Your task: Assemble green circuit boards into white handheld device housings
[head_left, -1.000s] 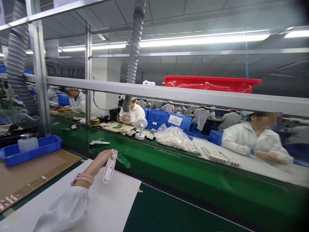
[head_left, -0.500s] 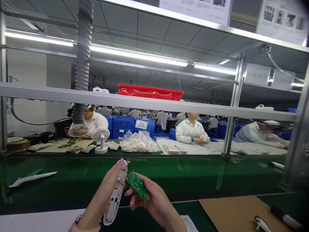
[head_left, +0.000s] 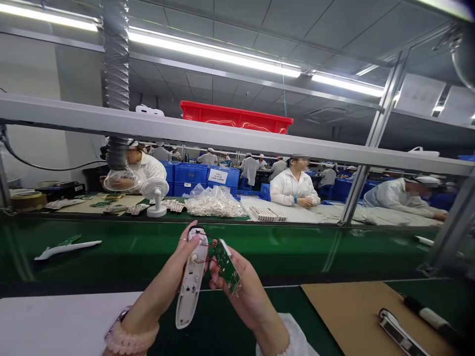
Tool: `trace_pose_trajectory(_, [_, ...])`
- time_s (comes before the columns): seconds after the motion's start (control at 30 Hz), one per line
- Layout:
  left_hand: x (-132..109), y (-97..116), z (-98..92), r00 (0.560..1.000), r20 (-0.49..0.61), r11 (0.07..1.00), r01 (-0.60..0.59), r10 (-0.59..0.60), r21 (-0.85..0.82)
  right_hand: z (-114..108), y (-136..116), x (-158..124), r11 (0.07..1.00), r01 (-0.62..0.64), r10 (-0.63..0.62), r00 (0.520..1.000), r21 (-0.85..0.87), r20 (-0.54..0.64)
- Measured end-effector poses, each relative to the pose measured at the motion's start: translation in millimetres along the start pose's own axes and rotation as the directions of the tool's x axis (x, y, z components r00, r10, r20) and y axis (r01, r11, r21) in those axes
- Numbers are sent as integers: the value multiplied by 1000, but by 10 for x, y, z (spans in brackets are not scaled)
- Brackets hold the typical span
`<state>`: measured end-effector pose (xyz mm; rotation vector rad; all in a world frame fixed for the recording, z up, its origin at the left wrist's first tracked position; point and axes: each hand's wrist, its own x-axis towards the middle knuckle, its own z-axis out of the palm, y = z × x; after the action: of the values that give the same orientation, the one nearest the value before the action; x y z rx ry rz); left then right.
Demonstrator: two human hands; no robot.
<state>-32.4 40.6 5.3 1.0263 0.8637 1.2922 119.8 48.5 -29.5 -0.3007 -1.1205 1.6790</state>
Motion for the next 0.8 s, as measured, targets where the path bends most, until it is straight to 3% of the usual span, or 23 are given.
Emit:
trace_pose_trajectory(0.1, [-5, 4, -20, 993, 115, 1000, 27, -26, -10, -12, -34, 1, 992, 77, -81, 996, -100, -39])
trace_pose_trajectory(0.23, [-45, 54, 17, 994, 67, 992, 78, -85, 103, -24, -57, -22, 971, 113, -123, 992, -210, -36])
trace_pose_trajectory(0.47, [-129, 105, 35, 994, 99, 986, 20, -37, 168, 73, -103, -59, 943, 175, -177, 984, -284, 18])
trace_pose_trajectory(0.63, [-157, 87, 23, 996, 80, 969, -56, 38, 241, 78, -62, -63, 911, 211, -243, 969, -355, -47])
trace_pose_trajectory(0.73, [-167, 85, 39, 997, 55, 967, -74, 62, 245, 30, -35, -88, 817, 267, -320, 947, -510, -16])
trace_pose_trajectory(0.8, [-175, 93, 63, 996, 25, 969, -94, 91, 230, 1, -50, -112, 650, 336, -399, 914, -681, 70])
